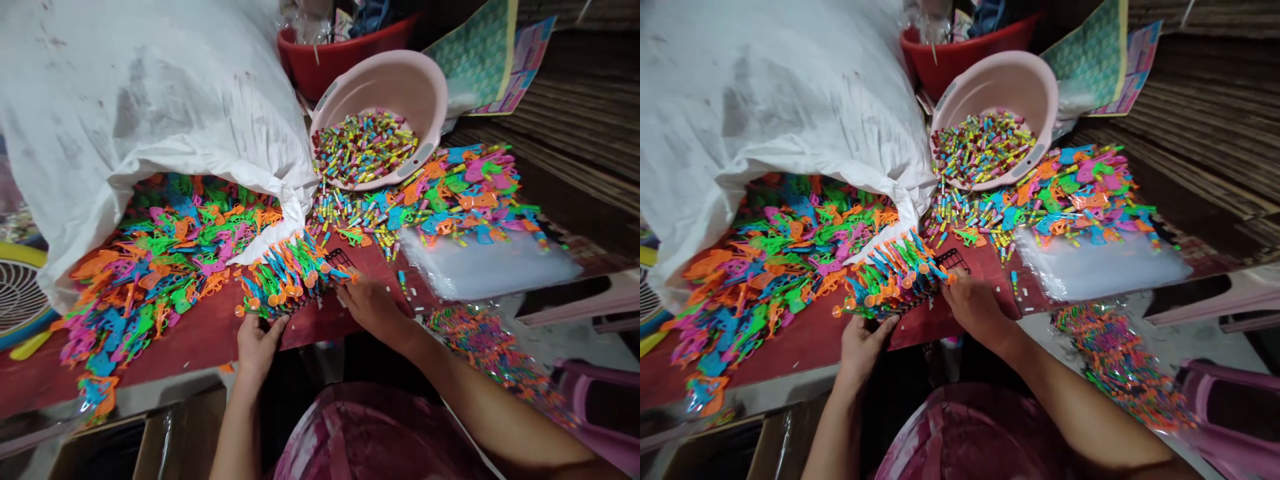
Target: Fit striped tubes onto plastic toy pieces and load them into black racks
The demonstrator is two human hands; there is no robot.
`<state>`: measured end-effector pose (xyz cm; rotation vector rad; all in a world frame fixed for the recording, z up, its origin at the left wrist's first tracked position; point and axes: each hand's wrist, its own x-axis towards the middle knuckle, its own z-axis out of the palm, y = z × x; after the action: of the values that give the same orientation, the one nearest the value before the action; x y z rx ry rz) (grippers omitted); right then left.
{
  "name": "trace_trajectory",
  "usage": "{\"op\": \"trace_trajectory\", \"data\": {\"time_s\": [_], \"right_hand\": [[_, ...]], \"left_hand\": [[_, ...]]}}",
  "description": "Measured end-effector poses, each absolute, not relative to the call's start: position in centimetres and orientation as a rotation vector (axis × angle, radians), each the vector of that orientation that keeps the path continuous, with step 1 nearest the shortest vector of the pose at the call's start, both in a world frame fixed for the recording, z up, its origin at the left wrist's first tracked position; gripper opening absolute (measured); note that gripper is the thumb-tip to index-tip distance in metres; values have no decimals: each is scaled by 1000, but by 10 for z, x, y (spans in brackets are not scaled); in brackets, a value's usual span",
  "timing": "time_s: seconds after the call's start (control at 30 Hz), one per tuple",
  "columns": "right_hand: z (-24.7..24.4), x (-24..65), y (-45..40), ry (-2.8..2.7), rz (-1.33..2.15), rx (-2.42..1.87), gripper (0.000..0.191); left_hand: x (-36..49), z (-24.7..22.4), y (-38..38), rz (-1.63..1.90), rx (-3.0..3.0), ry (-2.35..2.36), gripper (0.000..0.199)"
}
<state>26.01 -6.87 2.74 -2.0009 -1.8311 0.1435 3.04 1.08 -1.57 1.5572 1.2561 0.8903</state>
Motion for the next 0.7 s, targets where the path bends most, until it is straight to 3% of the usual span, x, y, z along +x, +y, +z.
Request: {"op": "trace_trajectory", "data": {"time_s": [0.47,0.7], "right_hand": [[48,244,-60,-1850,69,-2306,25],[34,256,-58,-1896,167,-2013,18]], "left_hand": [[29,-14,15,915,1561,1161,41],[25,-16,20,878,1595,1161,41]]}}
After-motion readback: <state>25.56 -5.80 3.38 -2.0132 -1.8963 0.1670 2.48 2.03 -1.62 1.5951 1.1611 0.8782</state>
